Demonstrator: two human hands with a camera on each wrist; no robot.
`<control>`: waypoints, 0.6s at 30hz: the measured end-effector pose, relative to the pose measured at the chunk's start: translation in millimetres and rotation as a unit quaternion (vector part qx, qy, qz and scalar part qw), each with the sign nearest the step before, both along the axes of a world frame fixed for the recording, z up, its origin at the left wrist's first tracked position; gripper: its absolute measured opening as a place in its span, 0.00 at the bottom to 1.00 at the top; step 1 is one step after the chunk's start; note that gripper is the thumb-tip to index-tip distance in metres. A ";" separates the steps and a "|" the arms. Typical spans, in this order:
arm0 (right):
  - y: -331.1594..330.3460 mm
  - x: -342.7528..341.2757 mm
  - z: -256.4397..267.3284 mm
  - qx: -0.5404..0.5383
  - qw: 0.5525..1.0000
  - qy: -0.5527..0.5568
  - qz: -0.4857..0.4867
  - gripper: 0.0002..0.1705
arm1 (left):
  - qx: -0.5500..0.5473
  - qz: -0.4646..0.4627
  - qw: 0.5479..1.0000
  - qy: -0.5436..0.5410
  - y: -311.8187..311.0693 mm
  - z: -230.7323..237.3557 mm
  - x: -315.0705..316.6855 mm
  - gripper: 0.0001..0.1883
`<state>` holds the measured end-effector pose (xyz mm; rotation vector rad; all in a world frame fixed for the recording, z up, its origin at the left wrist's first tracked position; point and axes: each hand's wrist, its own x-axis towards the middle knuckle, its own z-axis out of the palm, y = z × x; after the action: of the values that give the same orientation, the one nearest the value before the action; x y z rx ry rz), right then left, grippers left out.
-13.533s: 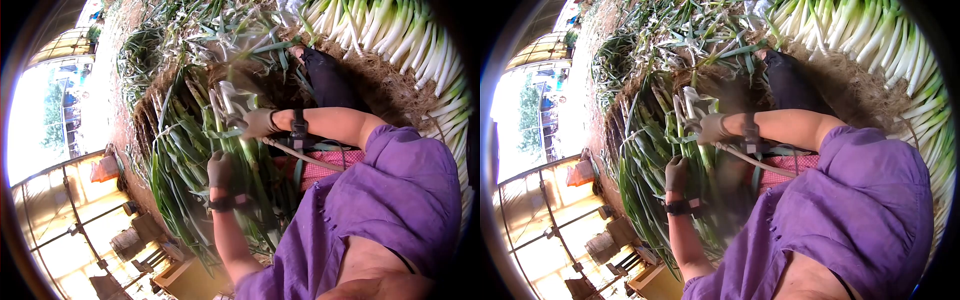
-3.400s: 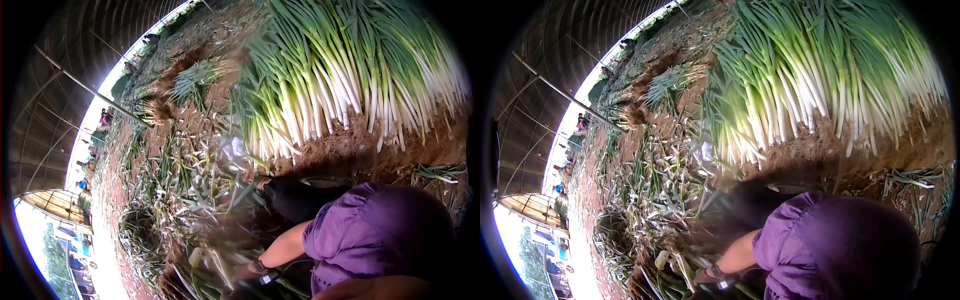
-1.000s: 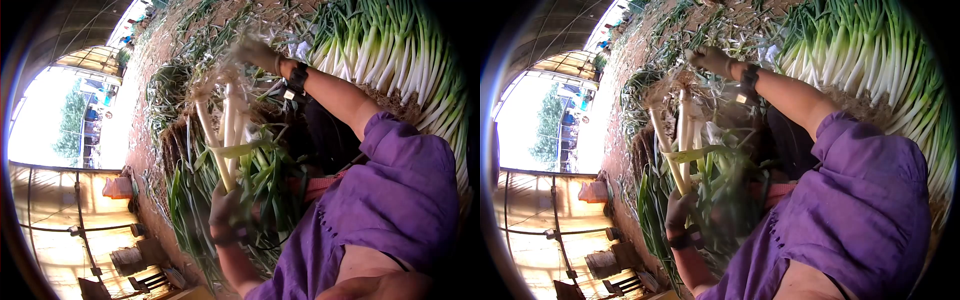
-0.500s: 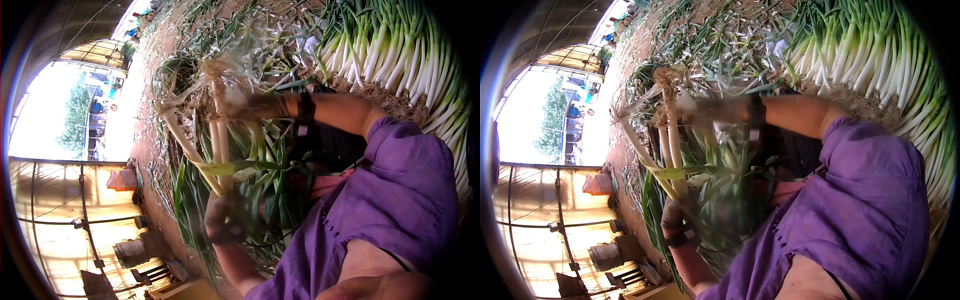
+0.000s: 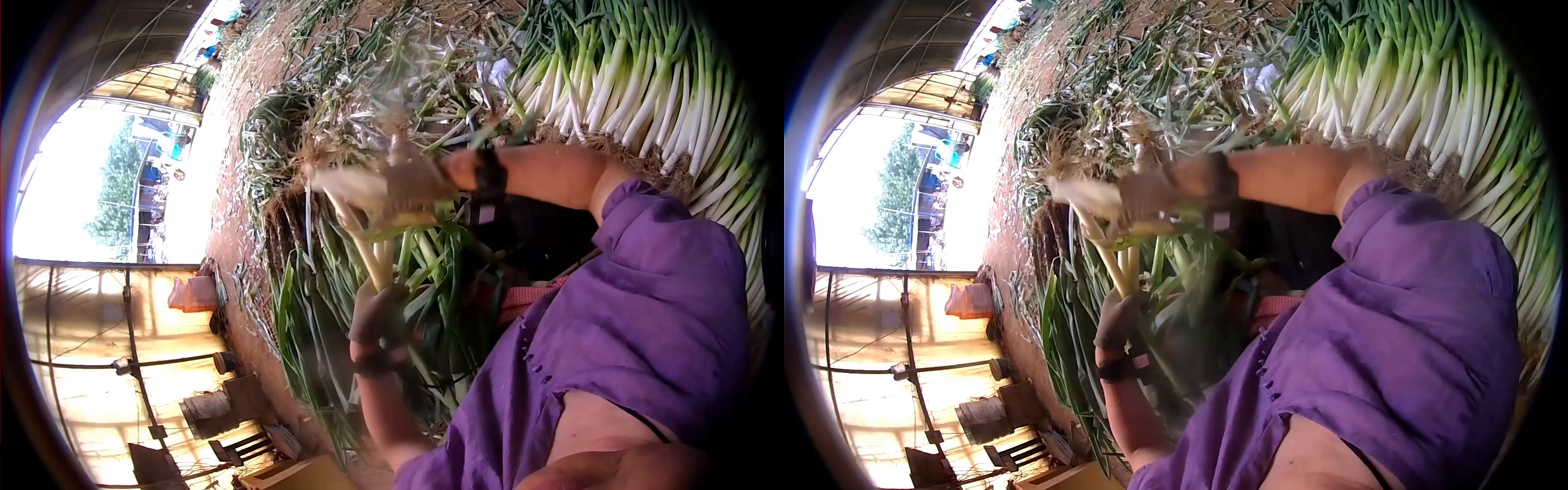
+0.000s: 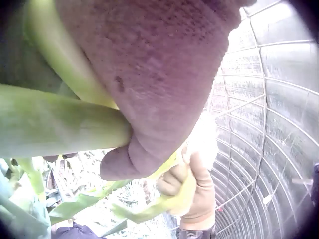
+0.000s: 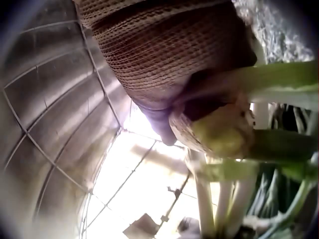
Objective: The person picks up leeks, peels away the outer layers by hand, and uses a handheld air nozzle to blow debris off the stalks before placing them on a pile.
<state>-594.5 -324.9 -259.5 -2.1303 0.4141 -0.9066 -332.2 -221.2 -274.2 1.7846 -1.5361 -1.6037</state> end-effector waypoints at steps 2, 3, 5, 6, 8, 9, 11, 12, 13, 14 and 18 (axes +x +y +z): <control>4.0 34.6 -25.4 0.079 0.977 0.195 -0.024 0.34 | -0.015 -0.017 1.000 -0.009 3.4 -4.7 -7.7 0.15; -4.1 49.3 -48.9 0.078 0.968 0.230 -0.056 0.29 | -0.020 -0.005 1.000 0.002 5.6 -9.0 -3.9 0.15; -65.9 36.8 -86.3 -0.006 0.981 0.045 -0.188 0.18 | -0.015 0.013 1.000 -0.017 11.8 -7.0 6.8 0.12; -68.3 14.6 -63.7 0.086 0.964 -0.021 -0.250 0.17 | -0.011 0.021 0.999 -0.023 16.3 -7.4 12.5 0.11; -43.2 -35.8 14.6 0.342 0.853 -0.163 -0.359 0.16 | -0.015 0.020 1.000 0.014 18.9 -21.8 30.7 0.14; -64.2 -43.7 6.1 0.321 0.859 -0.215 -0.336 0.16 | -0.011 0.010 1.000 0.022 18.9 -25.7 33.4 0.15; -72.4 -56.1 4.0 0.291 0.902 -0.191 -0.257 0.17 | -0.013 -0.022 0.999 0.035 15.3 -40.5 36.1 0.19; -61.6 -59.4 10.4 0.269 0.936 -0.115 -0.197 0.17 | -0.009 -0.025 0.999 0.036 15.5 -38.8 28.8 0.19; -49.6 -62.4 18.3 0.239 0.960 -0.046 -0.136 0.17 | -0.004 -0.027 0.999 0.036 16.2 -37.5 21.8 0.20; -55.7 -51.2 8.5 0.207 0.971 0.070 -0.098 0.15 | 0.000 -0.028 0.999 0.036 18.6 -35.1 15.1 0.21; -51.5 -18.4 -19.0 -0.083 0.987 0.139 0.001 0.11 | 0.013 -0.039 0.999 0.009 26.6 -33.5 3.6 0.22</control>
<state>-612.9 -376.4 -278.5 -2.4212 0.4904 -0.6610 -328.6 -194.7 -307.7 1.7390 -1.6022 -1.6776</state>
